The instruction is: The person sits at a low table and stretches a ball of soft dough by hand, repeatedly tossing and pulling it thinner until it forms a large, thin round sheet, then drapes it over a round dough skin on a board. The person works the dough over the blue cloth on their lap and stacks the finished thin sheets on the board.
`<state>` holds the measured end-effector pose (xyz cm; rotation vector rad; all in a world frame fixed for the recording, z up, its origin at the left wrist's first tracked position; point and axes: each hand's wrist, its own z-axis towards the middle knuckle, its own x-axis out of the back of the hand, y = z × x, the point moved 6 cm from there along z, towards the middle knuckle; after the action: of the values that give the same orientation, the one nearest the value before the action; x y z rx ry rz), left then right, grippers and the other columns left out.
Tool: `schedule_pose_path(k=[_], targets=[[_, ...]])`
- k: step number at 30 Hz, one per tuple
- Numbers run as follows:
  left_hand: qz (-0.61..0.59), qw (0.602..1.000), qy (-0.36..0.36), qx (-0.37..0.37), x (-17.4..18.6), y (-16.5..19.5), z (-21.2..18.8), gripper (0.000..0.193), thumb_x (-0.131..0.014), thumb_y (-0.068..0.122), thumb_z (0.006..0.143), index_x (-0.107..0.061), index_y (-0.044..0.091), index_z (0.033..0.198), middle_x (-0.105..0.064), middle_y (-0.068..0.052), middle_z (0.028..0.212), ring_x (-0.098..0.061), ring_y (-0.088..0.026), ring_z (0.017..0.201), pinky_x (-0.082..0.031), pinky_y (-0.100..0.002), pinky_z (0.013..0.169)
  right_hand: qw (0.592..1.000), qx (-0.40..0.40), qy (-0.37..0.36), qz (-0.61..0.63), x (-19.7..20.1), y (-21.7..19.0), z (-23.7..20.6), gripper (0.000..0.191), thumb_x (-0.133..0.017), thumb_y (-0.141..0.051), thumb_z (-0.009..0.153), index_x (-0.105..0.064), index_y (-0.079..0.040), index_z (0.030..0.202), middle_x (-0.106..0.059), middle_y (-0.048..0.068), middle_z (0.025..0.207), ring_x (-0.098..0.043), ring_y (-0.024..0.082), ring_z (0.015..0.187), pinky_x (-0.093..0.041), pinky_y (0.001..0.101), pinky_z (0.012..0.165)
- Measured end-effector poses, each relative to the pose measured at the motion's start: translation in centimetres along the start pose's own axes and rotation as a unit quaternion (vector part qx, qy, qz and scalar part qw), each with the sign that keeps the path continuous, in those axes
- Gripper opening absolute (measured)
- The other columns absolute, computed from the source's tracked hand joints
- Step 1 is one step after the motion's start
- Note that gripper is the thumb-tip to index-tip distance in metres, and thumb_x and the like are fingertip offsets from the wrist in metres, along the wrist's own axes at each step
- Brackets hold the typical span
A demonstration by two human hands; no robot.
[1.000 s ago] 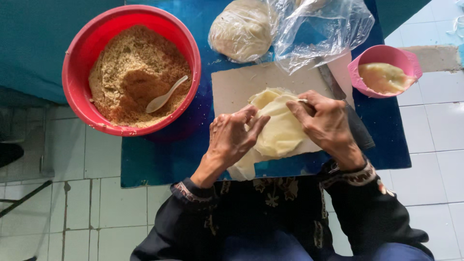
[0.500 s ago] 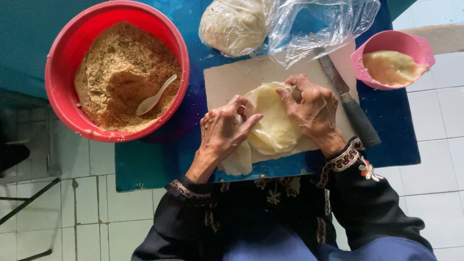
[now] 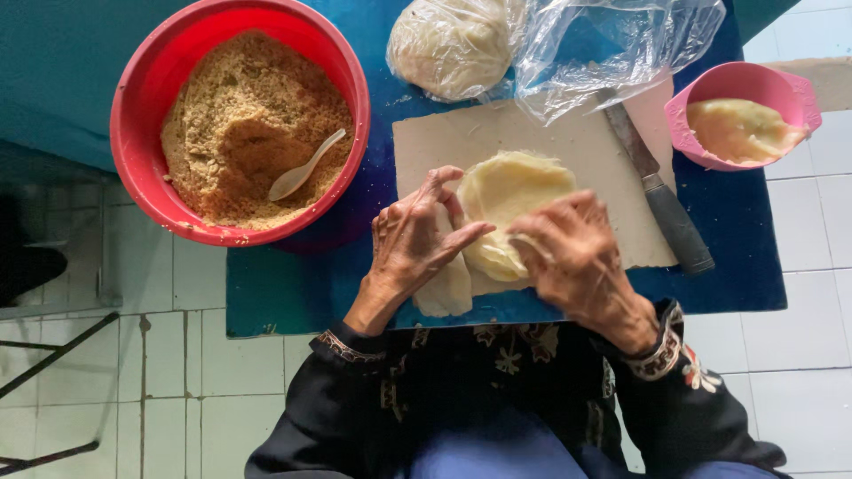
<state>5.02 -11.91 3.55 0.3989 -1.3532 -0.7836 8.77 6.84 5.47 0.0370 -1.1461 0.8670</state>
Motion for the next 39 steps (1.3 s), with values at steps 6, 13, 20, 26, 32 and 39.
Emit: schedule_pose_path(k=[6, 13, 20, 26, 32, 39], targets=[[-0.149, 0.988, 0.011, 0.043, 3.0, 0.4, -1.2, 0.044, -0.082, 0.021, 0.087, -0.064, 0.007, 0.124, -0.073, -0.001, 0.088, -0.07, -0.013, 0.075, -0.057, -0.029, 0.068, 0.999, 0.016, 0.016, -0.025, 1.1, -3.4, -0.9, 0.035, -0.081, -0.02, 0.079, -0.071, -0.013, 0.112, -0.069, 0.005, 0.106, -0.056, 0.033, 0.105, -0.041, 0.0479, 0.089], [-0.343, 0.931, -0.12, -0.041, 6.3, 6.8, -3.9, 0.028, -0.075, -0.001, 0.094, -0.068, 0.004, 0.121, -0.068, 0.001, 0.095, -0.056, -0.001, 0.075, -0.049, -0.019, 0.066, 0.949, 0.016, -0.036, 0.312, 2.7, -5.1, 1.2, 0.067, -0.081, -0.026, 0.084, -0.051, -0.003, 0.139, -0.058, 0.019, 0.134, -0.053, 0.037, 0.129, -0.045, 0.0449, 0.108], [-0.371, 0.907, -0.186, -0.065, 6.7, 9.1, -3.1, 0.04, -0.081, 0.002, 0.088, -0.067, 0.005, 0.125, -0.067, 0.001, 0.099, -0.055, -0.001, 0.074, -0.047, -0.02, 0.062, 0.829, -0.148, -0.195, 0.502, 1.6, -2.7, -1.3, 0.036, -0.075, -0.012, 0.09, -0.062, 0.0, 0.122, -0.066, 0.01, 0.113, -0.061, 0.019, 0.104, -0.048, 0.0299, 0.088], [-0.232, 0.948, -0.174, -0.129, 5.5, 8.2, -2.5, 0.04, -0.084, 0.01, 0.083, -0.07, 0.01, 0.12, -0.073, -0.001, 0.099, -0.067, -0.006, 0.076, -0.053, -0.023, 0.062, 0.809, -0.25, -0.12, 0.519, 3.8, -0.3, -4.0, 0.016, -0.072, -0.006, 0.092, -0.068, -0.001, 0.107, -0.068, 0.008, 0.103, -0.063, 0.012, 0.098, -0.052, 0.027, 0.083], [-0.156, 0.97, -0.052, -0.179, 4.9, 7.9, 2.0, 0.013, -0.075, 0.011, 0.097, -0.072, 0.011, 0.11, -0.073, -0.004, 0.102, -0.072, -0.014, 0.084, -0.058, -0.028, 0.068, 0.964, -0.123, 0.043, 0.231, 7.5, 2.9, 1.5, 0.015, -0.074, -0.012, 0.101, -0.068, -0.004, 0.112, -0.071, 0.004, 0.101, -0.064, 0.007, 0.087, -0.053, 0.0251, 0.073], [-0.112, 0.967, 0.063, -0.221, 3.6, 7.3, 2.5, 0.015, -0.074, 0.004, 0.095, -0.066, 0.008, 0.108, -0.068, -0.007, 0.107, -0.068, -0.025, 0.099, -0.058, -0.035, 0.085, 0.993, 0.007, 0.104, 0.049, 6.2, 2.7, 2.9, 0.018, -0.081, -0.006, 0.1, -0.066, -0.007, 0.11, -0.069, 0.006, 0.11, -0.063, 0.022, 0.104, -0.054, 0.0324, 0.084]])
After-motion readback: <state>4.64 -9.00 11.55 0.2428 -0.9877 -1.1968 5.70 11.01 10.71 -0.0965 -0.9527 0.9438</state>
